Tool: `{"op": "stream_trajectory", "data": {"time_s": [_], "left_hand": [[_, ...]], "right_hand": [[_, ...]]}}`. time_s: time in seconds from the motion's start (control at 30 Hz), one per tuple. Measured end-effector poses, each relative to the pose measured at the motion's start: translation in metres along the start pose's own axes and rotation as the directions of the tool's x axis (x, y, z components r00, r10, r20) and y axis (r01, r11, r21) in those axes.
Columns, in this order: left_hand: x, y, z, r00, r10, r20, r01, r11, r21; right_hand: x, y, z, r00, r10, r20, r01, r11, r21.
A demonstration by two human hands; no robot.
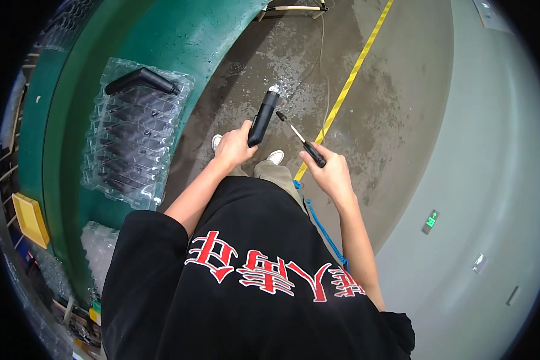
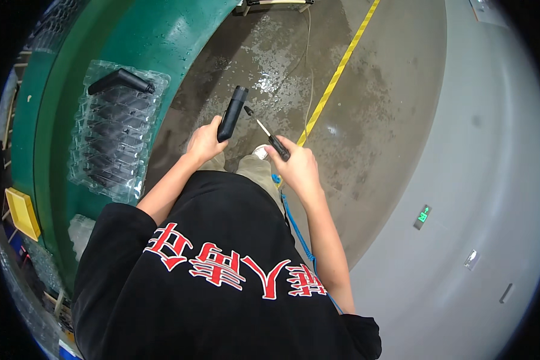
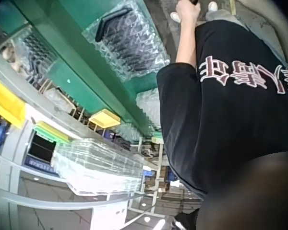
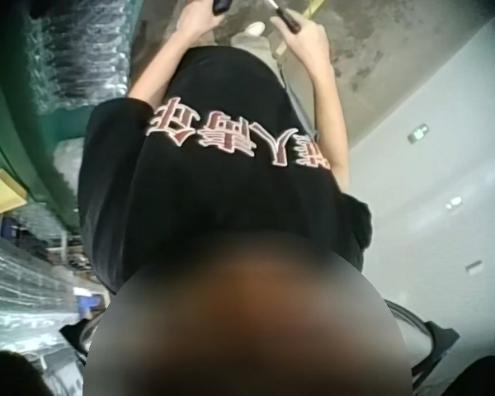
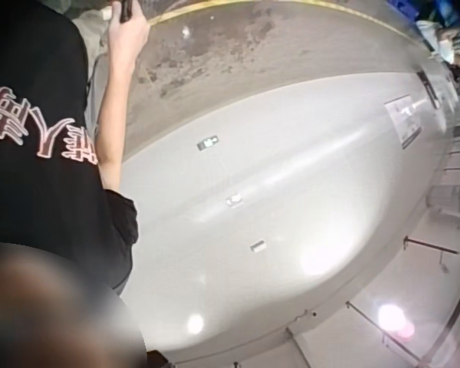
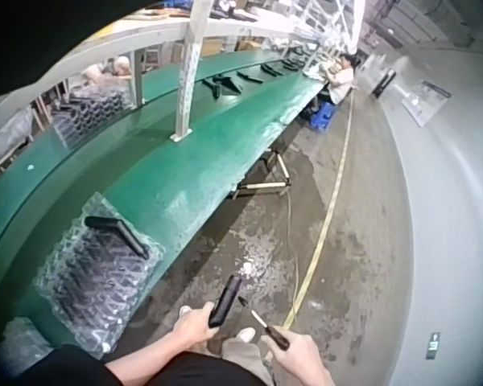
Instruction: Clean metal brackets using a pneumatic air nozzle and organize them into bins on a production line.
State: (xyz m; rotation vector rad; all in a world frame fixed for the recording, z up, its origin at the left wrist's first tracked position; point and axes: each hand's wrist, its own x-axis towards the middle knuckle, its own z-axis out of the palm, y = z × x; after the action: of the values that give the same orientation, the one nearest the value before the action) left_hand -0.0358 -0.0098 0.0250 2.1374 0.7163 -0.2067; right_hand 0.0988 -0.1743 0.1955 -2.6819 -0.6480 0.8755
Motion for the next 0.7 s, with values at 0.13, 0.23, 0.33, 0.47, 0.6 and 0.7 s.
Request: {"op": "stream_trajectory", "data": {"time_s": [0.13,0.23,0.33,0.47,0.6,0.7], "left_hand": [[-0.008,-0.010,-0.012,1.000,0.005,-0.019,-0.004,1.000,0.006],[-0.008,-0.016,-0.020,0.999,0.010,-0.042,-0.010,1.000,0.002],[-0.005,-0.023,-0.020,0.996,-0.048,-0.079,0.040,0.995,-0.090],[0.004,-0.037,-0.026,0.973,0.065,-0.219,-0.095,0.987,-0.131],[0.011,-0.025,-0.047,0.956,0.143,-0.257,-0.202,0.954,-0.221],[0.020,0.017,-0.075,0.999,0.030,-0.011,-0.031,0.870,-0.492]], "right_hand": [[0.016,-0.018,-0.004,1.000,0.005,0.003,-0.005,1.000,0.012],[0.026,-0.025,-0.007,1.000,0.008,-0.002,-0.008,1.000,0.029],[0.036,-0.022,-0.012,0.988,-0.057,0.140,0.042,0.993,0.109],[0.045,-0.019,-0.024,0.992,-0.042,0.115,0.018,0.979,0.202],[0.052,-0.009,-0.029,0.998,-0.008,0.058,-0.008,0.961,0.276],[0.061,0.005,-0.032,0.995,-0.074,0.065,0.053,0.959,0.280]]}}
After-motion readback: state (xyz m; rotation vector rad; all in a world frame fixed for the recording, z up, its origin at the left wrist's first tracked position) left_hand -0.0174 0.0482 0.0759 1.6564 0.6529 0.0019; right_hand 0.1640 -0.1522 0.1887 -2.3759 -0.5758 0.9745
